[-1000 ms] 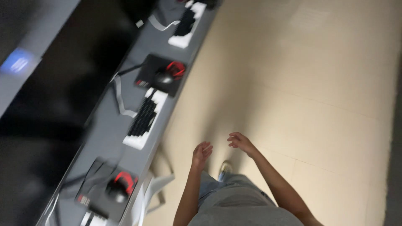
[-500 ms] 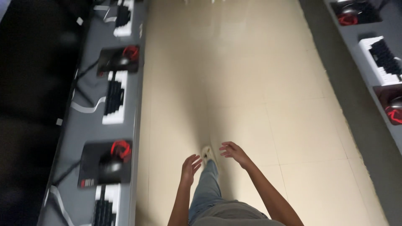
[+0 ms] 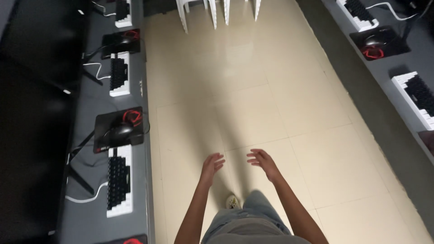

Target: The person cleans white plastic chairs in a computer lab using a cloth and a spray bottle. They wipe the seat and backrest of each chair, then move the chair to a desk. The person repeats this process for multiple chairs.

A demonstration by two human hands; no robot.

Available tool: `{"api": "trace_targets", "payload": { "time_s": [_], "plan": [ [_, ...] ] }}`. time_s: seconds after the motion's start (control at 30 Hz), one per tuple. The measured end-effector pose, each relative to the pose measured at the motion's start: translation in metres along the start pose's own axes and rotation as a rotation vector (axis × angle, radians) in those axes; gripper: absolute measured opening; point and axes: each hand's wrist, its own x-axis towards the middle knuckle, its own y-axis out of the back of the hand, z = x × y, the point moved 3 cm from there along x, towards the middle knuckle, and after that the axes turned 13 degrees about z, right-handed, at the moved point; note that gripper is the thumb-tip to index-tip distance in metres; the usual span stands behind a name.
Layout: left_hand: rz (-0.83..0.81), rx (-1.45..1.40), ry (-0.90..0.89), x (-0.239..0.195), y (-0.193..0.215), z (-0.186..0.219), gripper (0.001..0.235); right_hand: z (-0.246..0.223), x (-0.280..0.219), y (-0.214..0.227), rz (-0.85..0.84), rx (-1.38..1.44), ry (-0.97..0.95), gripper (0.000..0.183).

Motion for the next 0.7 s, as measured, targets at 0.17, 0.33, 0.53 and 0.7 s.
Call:
{"api": "trace_targets", "payload": {
  "time_s": [0.17, 0.33, 0.53, 0.7],
  "plan": [
    [-0.073, -0.011, 0.004, 0.084, -0.041, 0.058, 0.039, -0.056, 0.084, -0.015, 0.043, -0.042, -0.016, 0.039],
    [-0.092, 0.051, 0.013, 0.183, -0.082, 0.105, 0.04, -0.084, 0.203, -0.008, 0.017, -0.013, -0.003, 0.039],
    [-0.06, 0.046, 0.054, 0.312, -0.139, 0.158, 0.04, -0.142, 0.343, 0.003, 0.037, -0.014, -0.034, 0.039],
    [-0.014, -0.005, 0.036, 0.415, -0.19, 0.217, 0.044, -0.212, 0.464, -0.002, -0.019, -0.063, -0.037, 0.043]
  ]
}}
